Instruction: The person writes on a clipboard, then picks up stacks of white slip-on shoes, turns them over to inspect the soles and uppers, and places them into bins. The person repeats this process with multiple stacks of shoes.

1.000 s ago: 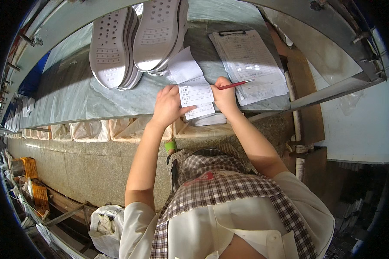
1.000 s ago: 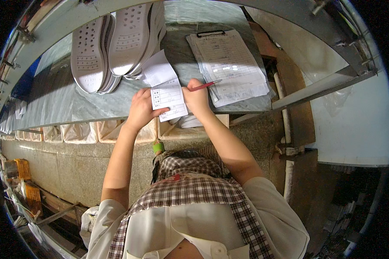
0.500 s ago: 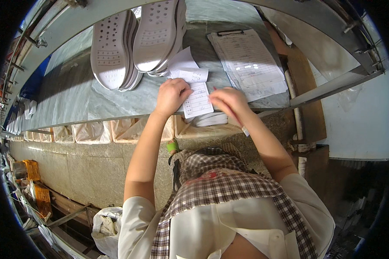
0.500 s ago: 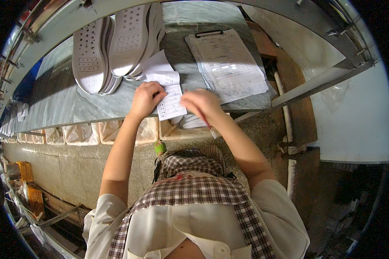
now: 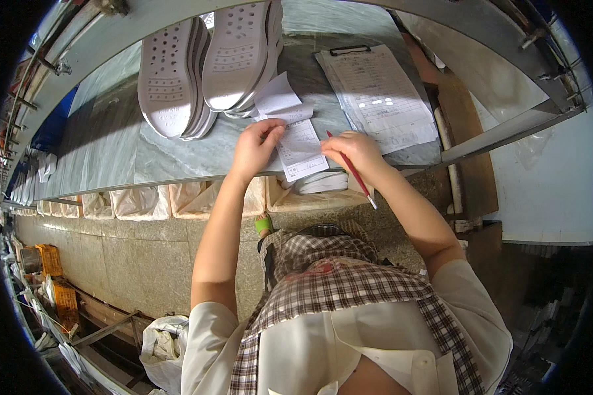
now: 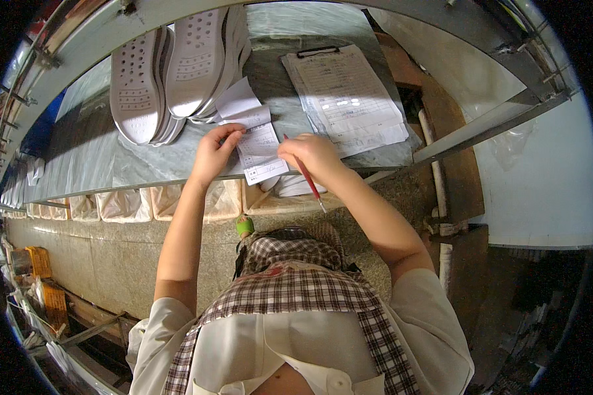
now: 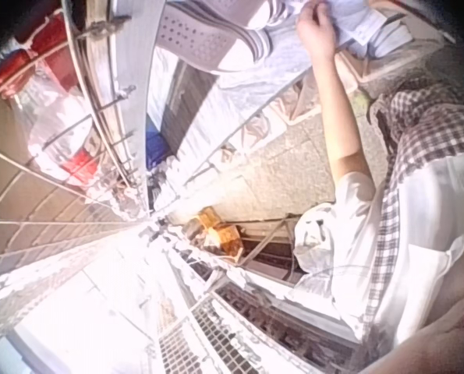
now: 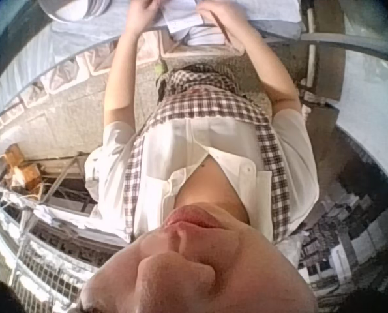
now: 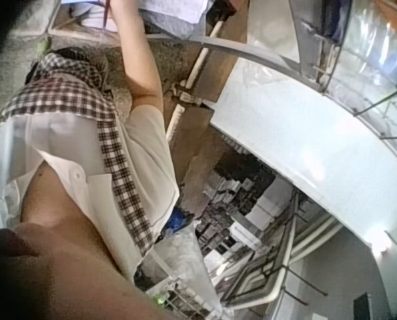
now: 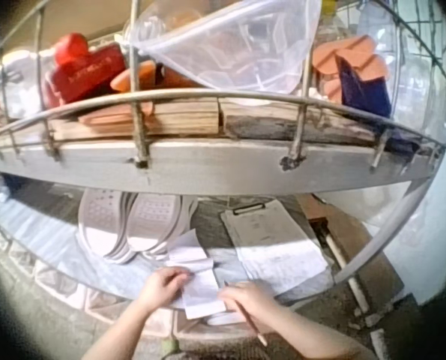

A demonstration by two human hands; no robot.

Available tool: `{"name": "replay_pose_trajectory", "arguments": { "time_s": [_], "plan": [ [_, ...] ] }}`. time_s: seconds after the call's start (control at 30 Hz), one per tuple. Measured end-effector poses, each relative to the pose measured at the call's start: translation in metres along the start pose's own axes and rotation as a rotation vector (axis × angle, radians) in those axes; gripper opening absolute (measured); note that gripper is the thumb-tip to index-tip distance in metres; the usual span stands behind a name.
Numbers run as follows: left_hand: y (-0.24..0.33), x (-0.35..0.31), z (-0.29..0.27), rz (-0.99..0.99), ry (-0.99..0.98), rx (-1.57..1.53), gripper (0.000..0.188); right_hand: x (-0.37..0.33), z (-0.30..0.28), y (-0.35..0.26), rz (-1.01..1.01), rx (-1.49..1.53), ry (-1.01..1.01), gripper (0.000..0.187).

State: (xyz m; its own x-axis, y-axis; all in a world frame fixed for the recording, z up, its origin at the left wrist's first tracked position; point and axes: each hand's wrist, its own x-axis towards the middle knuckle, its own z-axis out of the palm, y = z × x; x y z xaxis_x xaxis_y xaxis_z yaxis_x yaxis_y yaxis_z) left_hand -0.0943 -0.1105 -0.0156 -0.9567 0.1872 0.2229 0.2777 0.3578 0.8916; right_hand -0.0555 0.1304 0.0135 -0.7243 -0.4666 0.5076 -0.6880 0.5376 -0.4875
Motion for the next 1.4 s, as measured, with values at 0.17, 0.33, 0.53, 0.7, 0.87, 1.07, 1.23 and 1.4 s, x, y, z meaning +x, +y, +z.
{"name": "replay_pose_trajectory", "arguments": {
  "time_s": [0.17, 0.33, 0.53, 0.7, 0.87, 1.07, 1.23, 1.4],
  "plan": [
    [0.007, -0.005, -0.009, -0.038, -0.035, -0.197, 0.025, 0.023, -0.016, -0.009, 0.544, 0.454, -0.178, 0.019],
    [0.014, -0.001, -0.008, -0.086, 0.014, 0.086, 0.020, 0.042, -0.014, -0.011, 0.364, 0.467, 0.192, 0.022],
    [0.018, 0.004, 0.002, 0.112, 0.362, 0.183, 0.018, 0.009, -0.008, 0.000, 0.194, 0.101, -0.163, 0.024],
    [0.002, 0.008, 0.005, -0.133, 0.299, 0.033, 0.016, -0.017, 0.007, 0.002, -0.084, -0.137, -0.192, 0.024],
    [-0.010, 0.006, 0.016, 0.023, 0.425, 0.052, 0.025, -0.025, 0.012, 0.004, -0.054, -0.132, -0.205, 0.027],
    [0.006, 0.001, 0.022, -0.066, 0.359, -0.652, 0.035, -0.032, 0.020, 0.006, -0.032, -0.194, -0.210, 0.025],
    [0.015, -0.024, 0.010, 0.159, 0.002, -0.690, 0.020, -0.036, 0.028, 0.011, -0.088, -0.116, -0.019, 0.019],
    [0.016, -0.043, 0.002, -0.193, 0.506, -0.587, 0.014, -0.037, 0.024, 0.001, 0.007, -0.030, 0.094, 0.012]
  ]
}}
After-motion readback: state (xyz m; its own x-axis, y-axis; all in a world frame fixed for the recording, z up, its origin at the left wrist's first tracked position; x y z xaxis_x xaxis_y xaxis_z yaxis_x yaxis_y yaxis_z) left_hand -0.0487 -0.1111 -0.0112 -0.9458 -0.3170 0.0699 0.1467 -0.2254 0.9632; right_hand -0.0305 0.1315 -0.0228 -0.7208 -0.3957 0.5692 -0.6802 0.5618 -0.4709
